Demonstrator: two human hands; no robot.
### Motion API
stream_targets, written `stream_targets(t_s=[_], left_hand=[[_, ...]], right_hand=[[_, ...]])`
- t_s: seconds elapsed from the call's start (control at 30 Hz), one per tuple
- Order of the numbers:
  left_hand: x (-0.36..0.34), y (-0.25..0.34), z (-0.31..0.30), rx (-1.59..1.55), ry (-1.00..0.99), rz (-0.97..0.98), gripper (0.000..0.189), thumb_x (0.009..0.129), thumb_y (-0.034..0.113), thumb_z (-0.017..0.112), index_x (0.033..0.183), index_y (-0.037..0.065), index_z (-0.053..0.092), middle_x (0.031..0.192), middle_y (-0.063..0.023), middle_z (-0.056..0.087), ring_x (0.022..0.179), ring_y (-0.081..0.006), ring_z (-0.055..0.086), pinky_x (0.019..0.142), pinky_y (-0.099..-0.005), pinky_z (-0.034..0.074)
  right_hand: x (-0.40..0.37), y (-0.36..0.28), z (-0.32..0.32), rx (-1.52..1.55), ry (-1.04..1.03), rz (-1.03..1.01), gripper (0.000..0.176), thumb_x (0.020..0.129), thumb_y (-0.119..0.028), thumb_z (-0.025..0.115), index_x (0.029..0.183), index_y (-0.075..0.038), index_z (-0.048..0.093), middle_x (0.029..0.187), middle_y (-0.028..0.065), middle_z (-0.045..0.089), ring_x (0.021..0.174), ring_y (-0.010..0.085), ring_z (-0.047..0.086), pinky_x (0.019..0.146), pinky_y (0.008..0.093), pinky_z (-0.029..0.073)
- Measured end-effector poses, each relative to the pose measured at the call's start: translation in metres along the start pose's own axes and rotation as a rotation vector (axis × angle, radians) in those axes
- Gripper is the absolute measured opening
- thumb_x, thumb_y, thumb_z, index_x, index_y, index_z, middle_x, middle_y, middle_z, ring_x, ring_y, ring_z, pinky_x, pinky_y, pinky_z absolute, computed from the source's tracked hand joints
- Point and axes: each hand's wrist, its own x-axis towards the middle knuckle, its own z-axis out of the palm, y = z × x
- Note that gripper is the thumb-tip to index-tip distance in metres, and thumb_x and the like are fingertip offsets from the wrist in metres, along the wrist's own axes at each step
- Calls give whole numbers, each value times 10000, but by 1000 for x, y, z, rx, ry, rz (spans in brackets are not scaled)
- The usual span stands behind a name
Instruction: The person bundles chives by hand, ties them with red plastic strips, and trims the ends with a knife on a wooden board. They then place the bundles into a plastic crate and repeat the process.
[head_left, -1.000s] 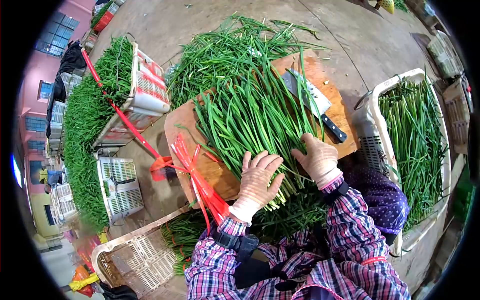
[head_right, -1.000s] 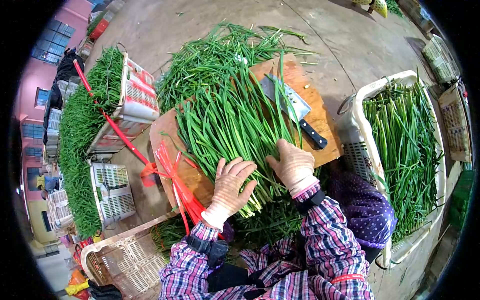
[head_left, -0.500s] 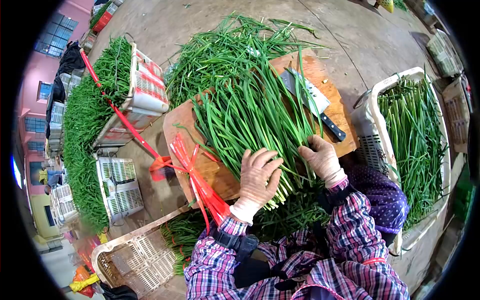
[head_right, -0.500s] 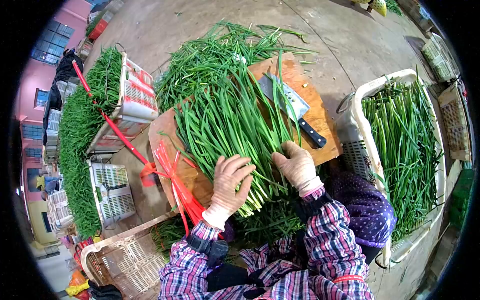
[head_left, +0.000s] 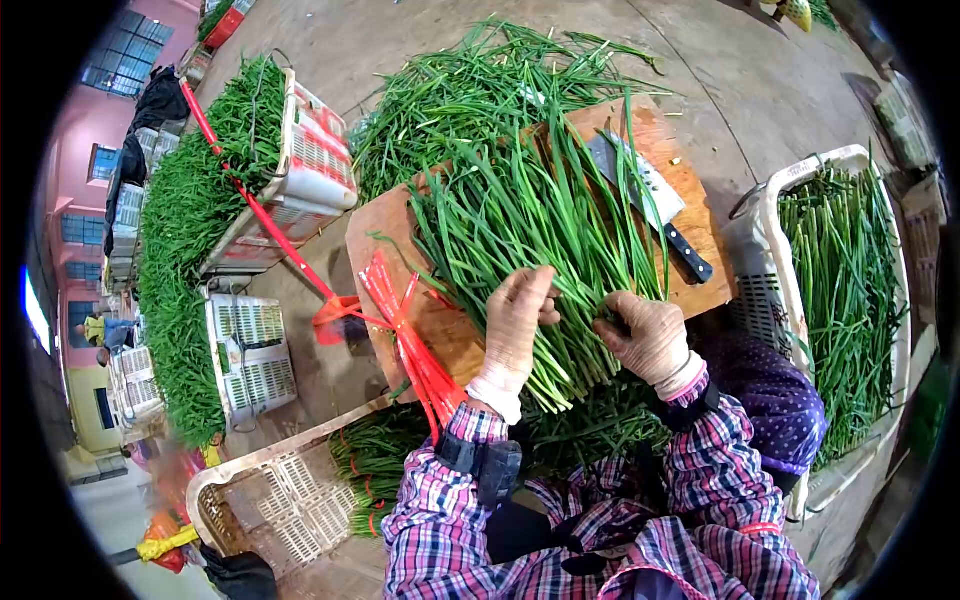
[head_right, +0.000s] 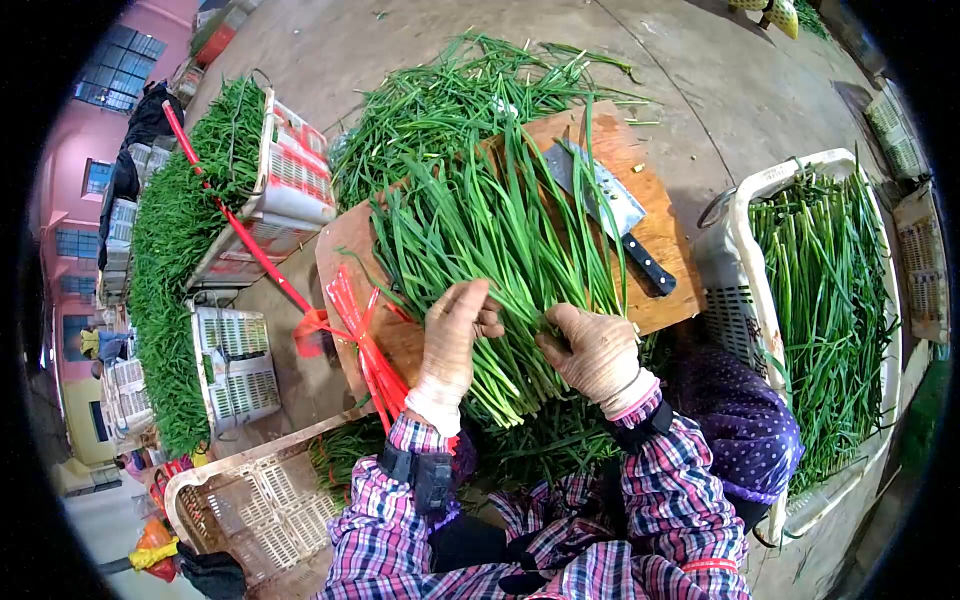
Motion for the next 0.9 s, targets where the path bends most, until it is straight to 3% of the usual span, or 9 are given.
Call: stream_targets(t_s=[0.13,0.27,0.3,0.53,0.57,0.6,0.7,0.8,0.9], left_hand=[[6,4,-6,-84,73,33,264,876,284,614,954,33,633,730,-8,571,639,-97,543,569,-262,492],[2,5,-3,-101,53,30,268,885,270,604,968,18,640,719,-13,575,624,-102,545,562,-260,487],[1,4,-2,-114,44,21,254,885,261,607,957,20,638,720,-17,579,622,-104,549,560,-261,487],[-5,3,3,-139,60,15,214,857,233,646,909,25,634,733,-31,606,630,-117,570,569,-277,497],[-5,3,2,-111,58,28,218,857,233,644,913,22,640,735,-29,606,631,-112,570,573,-268,499],[-4,4,-1,-83,57,40,223,857,232,642,918,18,647,737,-27,607,631,-106,570,577,-258,502],[-5,3,-7,-58,79,31,237,862,235,632,929,9,654,737,-18,605,647,-93,574,590,-246,509],[-7,2,-9,-58,78,29,241,867,235,629,937,6,654,750,-18,607,655,-94,577,591,-247,510],[-10,4,-3,-77,82,47,241,866,239,635,938,10,655,750,-21,608,652,-96,580,590,-251,511]], right_hand=[[0,3,-1,-33,-23,-77,198,780,-263,674,894,-118,603,675,103,612,648,302,622,572,411,475],[4,-1,-5,-19,-86,42,219,790,-292,668,922,-126,616,678,99,623,654,288,629,572,402,479],[5,0,-3,114,-65,27,343,759,-255,732,1042,-94,626,574,84,532,507,201,534,496,319,435],[17,-1,-3,340,-193,128,281,812,-254,716,976,-39,638,572,17,515,540,74,456,495,276,404],[18,1,-4,299,-188,133,284,803,-334,698,900,-72,649,625,92,596,559,187,577,531,317,449],[17,5,-3,297,-185,129,284,803,-334,698,900,-72,649,625,92,596,559,187,577,531,317,449],[18,8,-8,539,-248,361,232,829,-232,699,891,-23,621,592,8,513,561,70,433,514,263,396],[14,13,-3,694,-232,354,237,831,-217,701,913,-11,616,609,3,531,571,64,433,517,256,396],[11,8,1,611,-224,273,290,817,-250,717,953,-14,615,613,22,540,581,77,437,530,260,409]])
